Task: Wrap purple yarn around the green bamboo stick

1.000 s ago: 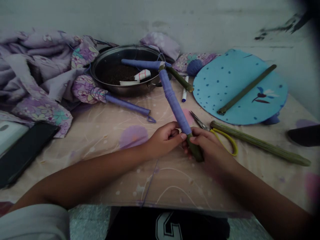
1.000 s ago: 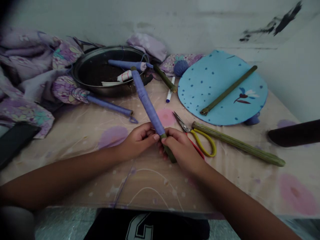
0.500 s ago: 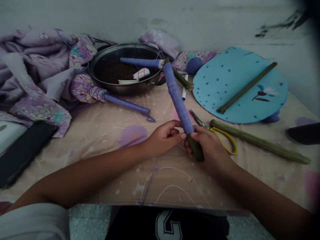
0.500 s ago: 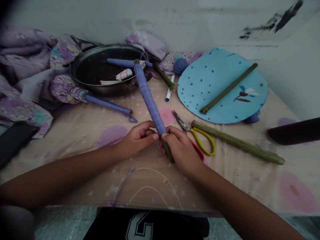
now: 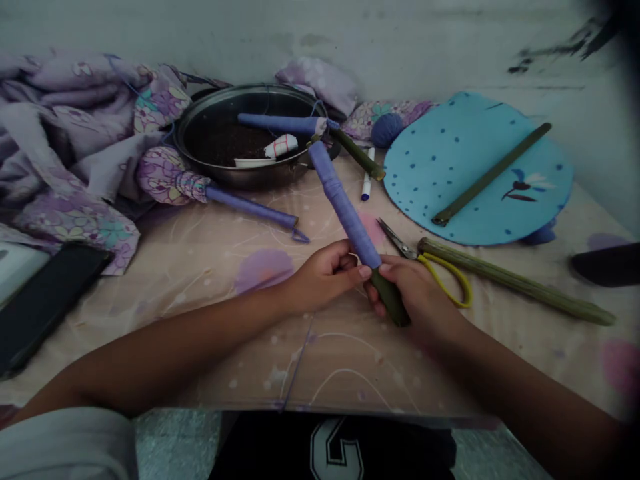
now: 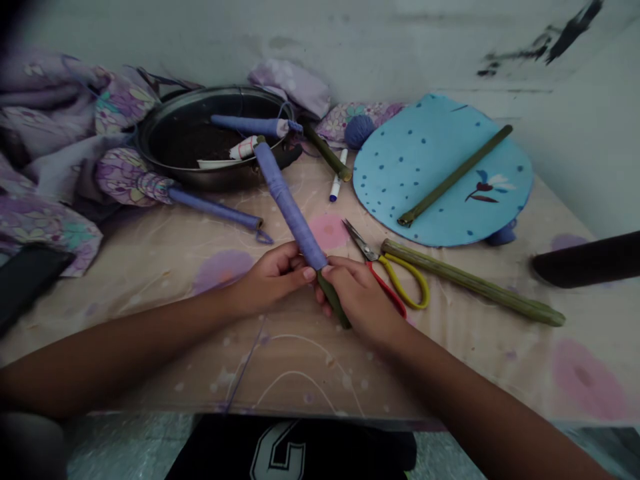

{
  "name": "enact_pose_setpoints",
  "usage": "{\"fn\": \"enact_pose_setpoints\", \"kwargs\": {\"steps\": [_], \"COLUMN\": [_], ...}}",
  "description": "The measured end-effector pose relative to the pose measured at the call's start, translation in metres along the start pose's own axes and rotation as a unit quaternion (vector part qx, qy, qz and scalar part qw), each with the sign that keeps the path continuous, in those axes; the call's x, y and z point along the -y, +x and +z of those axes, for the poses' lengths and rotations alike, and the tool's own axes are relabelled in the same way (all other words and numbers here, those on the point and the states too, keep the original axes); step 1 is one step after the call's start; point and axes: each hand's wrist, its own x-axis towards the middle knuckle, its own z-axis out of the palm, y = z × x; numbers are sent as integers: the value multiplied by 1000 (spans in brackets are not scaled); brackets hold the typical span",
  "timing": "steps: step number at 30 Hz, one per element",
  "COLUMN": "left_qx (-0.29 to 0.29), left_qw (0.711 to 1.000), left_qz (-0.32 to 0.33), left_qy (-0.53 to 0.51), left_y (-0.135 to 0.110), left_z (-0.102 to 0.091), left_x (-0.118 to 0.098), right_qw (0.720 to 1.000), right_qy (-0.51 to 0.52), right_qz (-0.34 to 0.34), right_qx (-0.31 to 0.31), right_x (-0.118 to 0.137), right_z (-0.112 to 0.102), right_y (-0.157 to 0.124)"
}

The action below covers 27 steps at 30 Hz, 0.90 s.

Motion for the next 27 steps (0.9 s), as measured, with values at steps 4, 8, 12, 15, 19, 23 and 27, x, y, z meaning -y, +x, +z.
{"fn": "enact_pose_setpoints", "kwargs": {"steps": [4,8,12,15,19,23,27], "left_qx": [-43,-61,-47,-13,-5,-13,-22], "left_qw": [998,995,997,999,995,995,999], "left_qz": [-13,-10,-15,-39,-61,-45,-41], "left_qy": [42,78,57,-22,-77,-83,-21], "left_y": [0,-2,-2,-3,-3,-2,-3], "left_z": [3,3,1,0,-1,-3,-3], "left_x": [-2,-1,0,-1,-2,-2,-1], "right_qw": [997,997,999,994,991,991,992], "right_qy": [-69,-70,-1,64,93,86,81], "right_qz": [-14,-9,27,60,84,85,89], "right_qx": [15,18,30,60,54,50,45], "right_x": [-1,-4,-1,4,8,10,9], "right_z": [-3,-5,-1,3,6,6,6], "right_y": [-2,-1,-1,-3,-5,-6,-6]}}
